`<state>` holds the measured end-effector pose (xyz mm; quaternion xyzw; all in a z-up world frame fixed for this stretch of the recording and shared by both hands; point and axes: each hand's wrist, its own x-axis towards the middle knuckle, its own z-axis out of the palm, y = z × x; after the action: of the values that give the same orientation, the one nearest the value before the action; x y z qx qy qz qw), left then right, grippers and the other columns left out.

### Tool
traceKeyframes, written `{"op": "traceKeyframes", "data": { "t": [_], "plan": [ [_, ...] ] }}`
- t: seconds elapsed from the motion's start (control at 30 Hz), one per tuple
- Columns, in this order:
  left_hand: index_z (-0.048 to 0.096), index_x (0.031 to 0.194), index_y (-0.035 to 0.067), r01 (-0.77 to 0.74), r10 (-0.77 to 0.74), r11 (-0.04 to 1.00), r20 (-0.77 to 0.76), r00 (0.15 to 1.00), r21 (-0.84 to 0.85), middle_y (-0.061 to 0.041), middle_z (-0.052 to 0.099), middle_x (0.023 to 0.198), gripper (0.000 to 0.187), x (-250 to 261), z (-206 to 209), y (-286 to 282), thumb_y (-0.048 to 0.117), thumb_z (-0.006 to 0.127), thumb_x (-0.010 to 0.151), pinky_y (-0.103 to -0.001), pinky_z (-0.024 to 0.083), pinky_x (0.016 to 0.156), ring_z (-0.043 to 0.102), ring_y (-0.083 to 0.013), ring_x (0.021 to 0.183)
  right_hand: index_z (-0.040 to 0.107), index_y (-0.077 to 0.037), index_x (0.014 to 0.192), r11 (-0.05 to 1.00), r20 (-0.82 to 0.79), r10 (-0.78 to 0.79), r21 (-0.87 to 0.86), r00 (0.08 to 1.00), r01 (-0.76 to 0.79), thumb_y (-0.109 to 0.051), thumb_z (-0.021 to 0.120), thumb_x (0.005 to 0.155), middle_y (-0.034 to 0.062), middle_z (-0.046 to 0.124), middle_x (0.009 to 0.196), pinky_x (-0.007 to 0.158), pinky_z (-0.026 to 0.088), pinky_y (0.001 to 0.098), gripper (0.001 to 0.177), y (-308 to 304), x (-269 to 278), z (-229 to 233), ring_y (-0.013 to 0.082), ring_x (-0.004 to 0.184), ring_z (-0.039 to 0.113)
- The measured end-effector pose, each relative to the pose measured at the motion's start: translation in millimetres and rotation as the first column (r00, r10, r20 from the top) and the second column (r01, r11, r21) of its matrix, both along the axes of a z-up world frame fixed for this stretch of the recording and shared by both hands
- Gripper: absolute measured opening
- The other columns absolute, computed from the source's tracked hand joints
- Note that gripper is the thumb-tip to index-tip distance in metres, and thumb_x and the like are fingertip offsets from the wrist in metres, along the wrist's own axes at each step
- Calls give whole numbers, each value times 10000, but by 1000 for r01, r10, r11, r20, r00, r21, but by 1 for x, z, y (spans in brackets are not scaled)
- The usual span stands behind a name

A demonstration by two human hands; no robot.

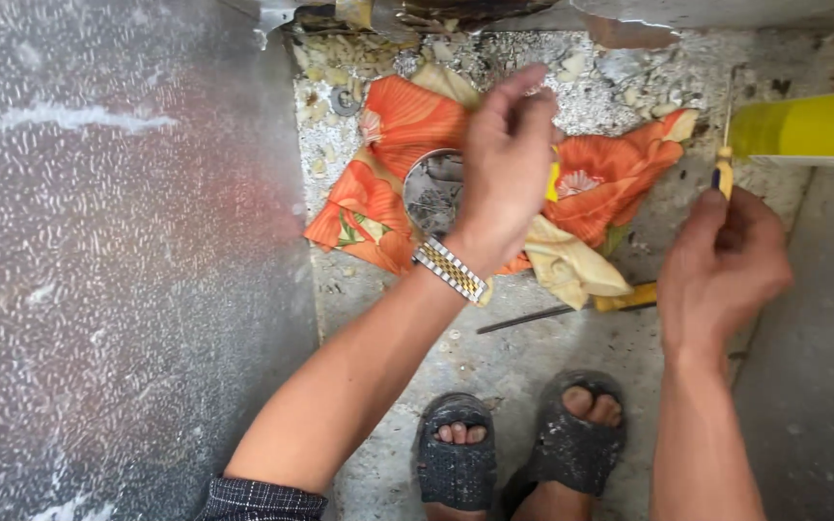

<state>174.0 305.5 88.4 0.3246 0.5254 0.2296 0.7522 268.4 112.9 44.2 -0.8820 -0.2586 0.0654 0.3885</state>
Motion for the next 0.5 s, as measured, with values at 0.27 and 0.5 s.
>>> {"op": "traceKeyframes", "data": {
  "t": [0.27,0.5],
  "plan": [
    [675,1026,68,123,-124,987,11,992,103,-5,666,872,196,2,-18,-40,258,636,1001,-238,501,704,580,-86,782,682,13,1235,928,-517,15,326,856,180,-111,616,1083,95,727,1114,891,612,280,207,55,-60,32,128,969,663],
    [650,1197,26,48,-37,988,-78,996,146,-80,738,847,333,-5,-34,-10,172,742,913,-183,487,582,690,-96,721,690,-14,1242,889,-693,21,342,721,303,-30,638,1074,41,669,893,722,514,225,177,50,-44,5,95,779,605]
  ]
}}
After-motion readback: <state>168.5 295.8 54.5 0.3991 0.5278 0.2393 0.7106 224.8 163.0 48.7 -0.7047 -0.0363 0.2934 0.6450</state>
